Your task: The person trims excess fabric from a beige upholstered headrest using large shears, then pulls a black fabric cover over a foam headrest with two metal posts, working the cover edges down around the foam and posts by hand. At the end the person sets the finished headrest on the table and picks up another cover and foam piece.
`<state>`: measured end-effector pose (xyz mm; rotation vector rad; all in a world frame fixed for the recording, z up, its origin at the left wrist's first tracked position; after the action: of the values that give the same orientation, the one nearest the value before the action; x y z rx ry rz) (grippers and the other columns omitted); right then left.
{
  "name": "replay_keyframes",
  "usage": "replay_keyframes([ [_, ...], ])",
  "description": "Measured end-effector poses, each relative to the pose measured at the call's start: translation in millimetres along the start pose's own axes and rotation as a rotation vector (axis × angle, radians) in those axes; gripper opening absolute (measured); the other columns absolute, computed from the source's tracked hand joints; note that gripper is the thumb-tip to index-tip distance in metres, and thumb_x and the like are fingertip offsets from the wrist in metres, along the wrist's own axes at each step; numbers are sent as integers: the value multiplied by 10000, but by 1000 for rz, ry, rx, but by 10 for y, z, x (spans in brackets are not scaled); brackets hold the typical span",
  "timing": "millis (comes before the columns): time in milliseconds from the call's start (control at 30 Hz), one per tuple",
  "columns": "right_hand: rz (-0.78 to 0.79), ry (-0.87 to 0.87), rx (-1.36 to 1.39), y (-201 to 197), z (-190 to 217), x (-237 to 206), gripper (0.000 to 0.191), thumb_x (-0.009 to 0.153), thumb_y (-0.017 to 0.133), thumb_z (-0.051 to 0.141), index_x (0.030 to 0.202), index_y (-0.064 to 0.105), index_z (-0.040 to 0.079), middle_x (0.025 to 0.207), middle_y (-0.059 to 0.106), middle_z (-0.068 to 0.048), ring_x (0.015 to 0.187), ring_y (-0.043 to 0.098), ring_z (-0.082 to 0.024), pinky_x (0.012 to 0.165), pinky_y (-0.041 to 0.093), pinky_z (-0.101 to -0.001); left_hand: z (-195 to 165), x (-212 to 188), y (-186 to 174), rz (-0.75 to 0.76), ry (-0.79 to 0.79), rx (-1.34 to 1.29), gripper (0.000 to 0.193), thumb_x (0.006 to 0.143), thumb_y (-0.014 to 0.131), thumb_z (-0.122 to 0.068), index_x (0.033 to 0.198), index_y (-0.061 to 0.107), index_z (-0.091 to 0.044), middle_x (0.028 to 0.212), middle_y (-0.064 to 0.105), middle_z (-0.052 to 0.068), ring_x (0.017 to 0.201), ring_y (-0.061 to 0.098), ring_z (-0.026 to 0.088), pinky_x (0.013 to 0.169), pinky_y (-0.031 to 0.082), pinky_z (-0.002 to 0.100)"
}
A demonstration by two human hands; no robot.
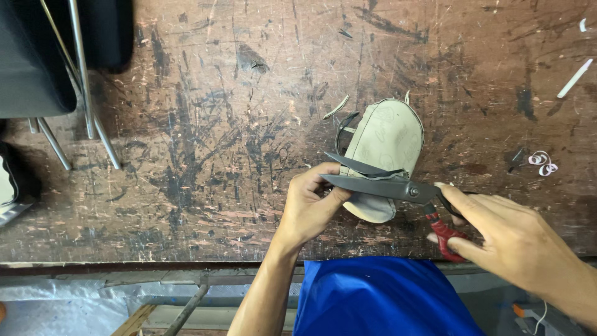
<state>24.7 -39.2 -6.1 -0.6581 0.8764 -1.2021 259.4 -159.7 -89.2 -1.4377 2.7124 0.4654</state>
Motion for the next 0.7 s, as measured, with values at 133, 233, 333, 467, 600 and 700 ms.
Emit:
replay_keyframes([
  [133, 60, 105, 7, 5, -30, 18, 834, 713, 810, 234, 1467, 522, 24, 1053, 736, -139, 907, 734, -258, 792, 575, -361, 17, 6, -17, -10, -55, -35, 157, 970, 726, -39, 1120, 710, 4, 995, 736, 16, 922, 658, 71, 842, 551, 253],
  [233, 10, 47, -4, -46, 24, 39, 776, 712, 794, 184, 1423, 536, 10, 1081, 736, -177, 925, 736, -294, 777, 582, -373, 79, 0, -24, -7, -70, -51, 150, 966, 732, -43, 1107, 708, 3, 974, 720, 1, 895, 636, 57, 812, 540, 242],
  [333, -21, 43, 7, -42, 39, 34, 737, 697, 805, 154, 1377, 559, 11, 1072, 739, -202, 906, 750, -299, 751, 599, -368, 181, -19, -36, -15, -117, -126, 151, 959, 719, -54, 1101, 718, -5, 929, 714, -20, 847, 625, 50, 770, 522, 224],
  [467, -82, 441, 340, 86, -256, -105, 636, 777, 748, 96, 1390, 590, 41, 1026, 775, -125, 862, 791, -240, 738, 638, -345, 186, -7, -272, -27, -166, -113, 306, 964, 751, -155, 1202, 687, 28, 1004, 643, 62, 899, 597, 136, 772, 507, 276],
  [600, -431, 498, 878, 193, -660, -299, 601, 842, 666, -53, 1430, 545, -36, 1024, 682, -101, 884, 687, -176, 777, 581, -324, -28, -83, -1101, -473, -303, 412, 769, 878, 646, -416, 1503, 410, -35, 1488, 398, 209, 1282, 461, 350, 939, 444, 529],
  [700, -543, 455, 1438, 422, -966, -494, 427, 930, 575, 48, 1346, 561, -47, 967, 634, -78, 852, 647, -116, 748, 559, -262, -432, -152, -1257, -615, 49, 700, 920, 957, 685, -455, 1589, 239, 45, 1606, 261, 296, 1486, 301, 404, 1162, 308, 581],
])
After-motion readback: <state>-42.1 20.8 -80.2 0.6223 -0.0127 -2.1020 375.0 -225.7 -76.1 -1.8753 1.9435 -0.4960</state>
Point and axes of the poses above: each hand's wrist, its own x-axis towards the middle knuckle, its own y-axis out of the palm, z = x × y, the point moved 6 cm from there along x, towards the middle knuckle
